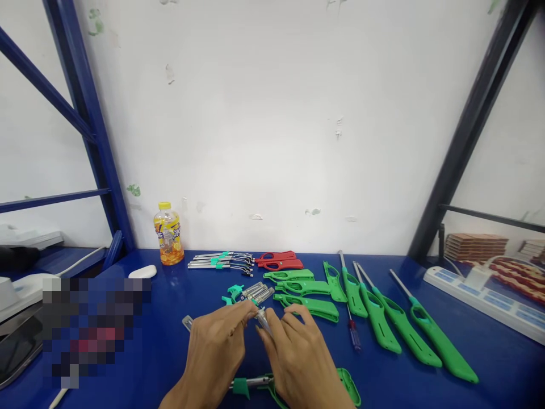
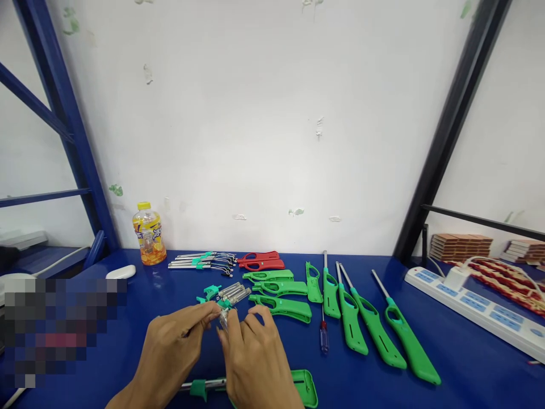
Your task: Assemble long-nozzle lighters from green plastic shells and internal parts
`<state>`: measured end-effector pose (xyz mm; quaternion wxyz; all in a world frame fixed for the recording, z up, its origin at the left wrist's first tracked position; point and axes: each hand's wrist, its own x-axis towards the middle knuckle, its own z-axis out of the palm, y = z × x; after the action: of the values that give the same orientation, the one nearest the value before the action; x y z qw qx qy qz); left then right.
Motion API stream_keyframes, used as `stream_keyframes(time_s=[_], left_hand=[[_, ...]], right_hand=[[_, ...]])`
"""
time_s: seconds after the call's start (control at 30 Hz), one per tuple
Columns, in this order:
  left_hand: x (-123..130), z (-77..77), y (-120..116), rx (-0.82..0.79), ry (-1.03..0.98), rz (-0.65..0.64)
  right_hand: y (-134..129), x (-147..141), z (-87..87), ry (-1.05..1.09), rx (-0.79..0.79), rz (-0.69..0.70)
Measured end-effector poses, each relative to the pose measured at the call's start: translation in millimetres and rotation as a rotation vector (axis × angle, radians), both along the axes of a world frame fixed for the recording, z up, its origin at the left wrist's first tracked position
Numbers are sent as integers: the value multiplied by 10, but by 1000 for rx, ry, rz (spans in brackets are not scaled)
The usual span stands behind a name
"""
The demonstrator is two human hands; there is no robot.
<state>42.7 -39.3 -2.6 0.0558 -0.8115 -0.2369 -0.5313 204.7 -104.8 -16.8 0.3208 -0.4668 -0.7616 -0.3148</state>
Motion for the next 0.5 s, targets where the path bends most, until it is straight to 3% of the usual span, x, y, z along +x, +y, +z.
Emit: stream_keyframes(time_s=[0.2, 0.5], left_hand=[[11, -32, 12, -7, 11, 15], [72, 55, -7, -129, -88, -51]], right_hand=[[16, 88, 18, -23, -74, 30], [-9, 84, 9, 376, -26, 62]])
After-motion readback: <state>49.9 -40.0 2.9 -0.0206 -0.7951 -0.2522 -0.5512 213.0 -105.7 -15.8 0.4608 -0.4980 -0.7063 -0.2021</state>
